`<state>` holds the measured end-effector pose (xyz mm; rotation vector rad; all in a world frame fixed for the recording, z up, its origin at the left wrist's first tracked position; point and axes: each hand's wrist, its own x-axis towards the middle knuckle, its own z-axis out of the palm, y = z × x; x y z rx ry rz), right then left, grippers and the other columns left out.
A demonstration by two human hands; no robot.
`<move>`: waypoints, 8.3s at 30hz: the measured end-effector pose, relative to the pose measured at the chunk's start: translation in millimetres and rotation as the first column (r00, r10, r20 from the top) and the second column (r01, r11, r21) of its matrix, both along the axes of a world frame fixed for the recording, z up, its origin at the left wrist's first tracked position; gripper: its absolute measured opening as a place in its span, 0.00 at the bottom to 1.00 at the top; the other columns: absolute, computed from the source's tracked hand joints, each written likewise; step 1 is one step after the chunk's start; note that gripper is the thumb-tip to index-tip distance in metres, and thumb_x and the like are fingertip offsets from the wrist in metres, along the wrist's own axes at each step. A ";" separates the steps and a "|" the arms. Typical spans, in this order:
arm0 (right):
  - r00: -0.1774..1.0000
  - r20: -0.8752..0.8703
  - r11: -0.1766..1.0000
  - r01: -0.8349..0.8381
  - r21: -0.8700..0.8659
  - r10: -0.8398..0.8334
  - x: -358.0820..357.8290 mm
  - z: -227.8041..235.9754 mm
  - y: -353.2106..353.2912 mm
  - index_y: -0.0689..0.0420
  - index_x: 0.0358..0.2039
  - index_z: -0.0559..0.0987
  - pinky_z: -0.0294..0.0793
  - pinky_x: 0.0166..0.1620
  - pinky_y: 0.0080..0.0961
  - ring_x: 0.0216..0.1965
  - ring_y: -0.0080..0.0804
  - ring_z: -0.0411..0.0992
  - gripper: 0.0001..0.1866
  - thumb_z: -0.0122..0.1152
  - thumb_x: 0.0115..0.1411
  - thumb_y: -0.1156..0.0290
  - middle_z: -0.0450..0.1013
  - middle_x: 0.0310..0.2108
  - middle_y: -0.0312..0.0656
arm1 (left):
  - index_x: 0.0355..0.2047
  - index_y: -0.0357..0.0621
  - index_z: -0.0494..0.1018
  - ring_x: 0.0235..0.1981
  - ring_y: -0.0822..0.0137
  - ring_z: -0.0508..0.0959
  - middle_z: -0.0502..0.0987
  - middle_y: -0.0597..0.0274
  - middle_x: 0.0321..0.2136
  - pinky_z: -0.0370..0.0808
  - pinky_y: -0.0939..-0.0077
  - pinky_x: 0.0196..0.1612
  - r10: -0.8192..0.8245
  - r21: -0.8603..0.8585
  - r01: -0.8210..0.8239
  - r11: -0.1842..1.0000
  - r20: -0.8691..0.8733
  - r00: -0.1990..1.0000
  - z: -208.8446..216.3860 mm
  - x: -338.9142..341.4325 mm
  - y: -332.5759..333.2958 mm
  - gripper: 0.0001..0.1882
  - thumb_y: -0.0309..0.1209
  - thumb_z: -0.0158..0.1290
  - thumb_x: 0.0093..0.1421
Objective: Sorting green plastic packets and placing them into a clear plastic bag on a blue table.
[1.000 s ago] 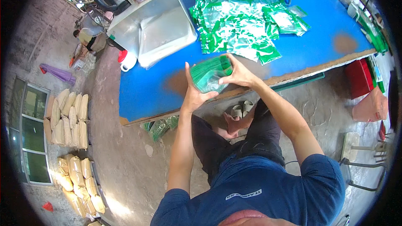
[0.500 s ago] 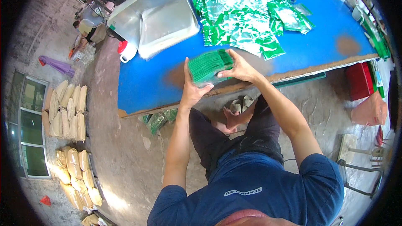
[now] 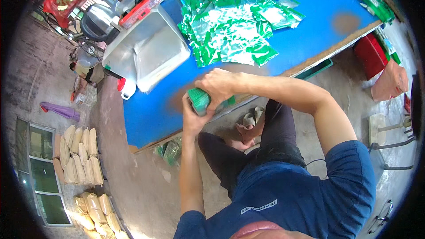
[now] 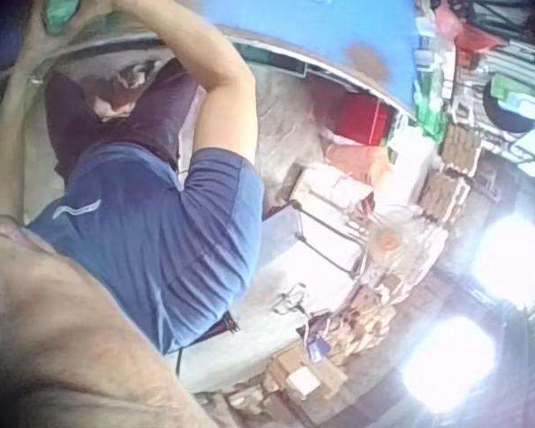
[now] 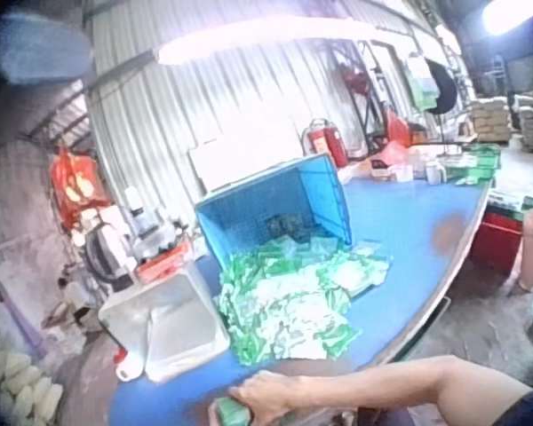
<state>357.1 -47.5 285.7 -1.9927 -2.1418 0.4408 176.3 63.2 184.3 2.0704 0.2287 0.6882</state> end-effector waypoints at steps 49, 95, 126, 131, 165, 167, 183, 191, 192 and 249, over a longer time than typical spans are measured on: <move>-0.555 -0.830 0.791 0.482 -0.377 -0.057 64.4 -144.5 -55.5 0.61 0.57 0.71 0.76 0.52 0.35 0.46 0.37 0.76 0.34 0.65 0.54 0.54 0.76 0.47 0.43 | 0.29 0.42 0.81 0.29 0.70 0.81 0.83 0.64 0.28 0.76 0.72 0.35 0.522 0.052 -0.531 0.846 -0.287 0.803 -27.0 157.8 332.5 0.18 0.44 0.69 0.48; -0.539 -0.823 0.815 0.386 -0.433 -0.182 -55.8 -94.0 18.1 0.63 0.47 0.79 0.78 0.44 0.31 0.39 0.33 0.78 0.25 0.68 0.54 0.58 0.78 0.45 0.45 | 0.29 0.36 0.75 0.23 0.85 0.66 0.73 0.73 0.23 0.62 0.87 0.25 0.282 -0.076 -0.281 0.957 -0.002 0.959 82.9 17.3 -38.6 0.08 0.27 0.59 0.63; -0.008 -0.938 0.937 -0.053 -0.345 -0.346 -29.4 -69.1 -13.0 0.60 0.53 0.76 0.74 0.50 0.25 0.47 0.31 0.74 0.33 0.75 0.50 0.57 0.77 0.48 0.41 | 0.59 0.35 0.60 0.52 0.61 0.75 0.73 0.48 0.52 0.73 0.63 0.55 0.327 0.043 -0.371 0.928 0.386 0.863 115.9 -23.9 -5.3 0.29 0.34 0.57 0.63; -0.178 -0.886 0.902 -0.141 -0.407 -0.428 -25.0 -73.7 -12.3 0.60 0.52 0.77 0.78 0.44 0.26 0.43 0.29 0.77 0.29 0.72 0.53 0.58 0.78 0.46 0.42 | 0.66 0.36 0.53 0.62 0.55 0.67 0.65 0.44 0.61 0.68 0.58 0.61 0.584 -0.829 -0.224 0.512 0.145 0.799 3.3 -50.5 -19.0 0.45 0.60 0.50 0.63; -0.739 -0.638 0.915 0.074 -0.397 -0.217 -55.5 -109.6 -12.6 0.61 0.61 0.63 0.68 0.62 0.48 0.57 0.47 0.68 0.21 0.43 0.72 0.65 0.65 0.59 0.51 | 0.59 0.36 0.64 0.57 0.52 0.72 0.72 0.51 0.57 0.67 0.51 0.63 0.341 -0.962 -0.273 0.031 -0.247 0.907 30.4 -77.1 10.2 0.24 0.32 0.53 0.66; -0.721 -0.642 0.876 0.103 -0.472 -0.261 -62.1 -111.4 9.8 0.63 0.58 0.66 0.71 0.59 0.44 0.56 0.45 0.70 0.20 0.49 0.70 0.67 0.67 0.56 0.50 | 0.60 0.36 0.64 0.57 0.54 0.72 0.72 0.50 0.56 0.67 0.53 0.62 0.274 -0.945 -0.302 0.126 -0.259 0.926 29.5 -71.8 39.9 0.25 0.30 0.54 0.65; 0.488 -0.871 0.860 0.465 0.212 -0.050 28.3 -84.2 -46.9 0.61 0.49 0.78 0.76 0.44 0.26 0.39 0.29 0.77 0.17 0.55 0.68 0.61 0.79 0.37 0.44 | 0.70 0.55 0.54 0.72 0.44 0.47 0.50 0.55 0.71 0.38 0.40 0.70 0.426 0.782 0.024 0.622 -0.365 0.828 -19.1 2.8 66.9 0.33 0.53 0.39 0.69; 0.677 0.028 0.640 0.681 0.357 -0.736 172.6 -143.5 13.3 0.43 0.68 0.61 0.40 0.66 0.68 0.70 0.64 0.44 0.47 0.47 0.56 0.27 0.50 0.69 0.57 | 0.71 0.51 0.52 0.72 0.45 0.45 0.48 0.52 0.72 0.37 0.44 0.71 0.344 0.754 0.187 0.629 -0.486 0.803 -5.7 -25.7 53.7 0.36 0.53 0.40 0.68; 0.690 0.095 0.674 0.654 0.345 -0.718 174.6 -151.2 13.3 0.42 0.69 0.60 0.38 0.67 0.68 0.71 0.65 0.43 0.47 0.41 0.57 0.25 0.50 0.70 0.57 | 0.71 0.51 0.52 0.72 0.45 0.45 0.48 0.52 0.72 0.37 0.44 0.71 0.352 0.762 0.184 0.621 -0.481 0.803 -2.4 -35.0 67.6 0.36 0.53 0.40 0.68; 0.943 -0.301 0.914 -0.011 0.405 0.144 36.3 -118.3 -107.1 0.60 0.54 0.74 0.59 0.65 0.46 0.61 0.52 0.65 0.22 0.48 0.69 0.57 0.70 0.56 0.54 | 0.44 0.38 0.74 0.34 0.63 0.81 0.80 0.57 0.38 0.81 0.68 0.36 0.150 -0.984 -0.113 0.140 -0.091 0.984 -34.6 5.7 -116.5 0.13 0.33 0.59 0.63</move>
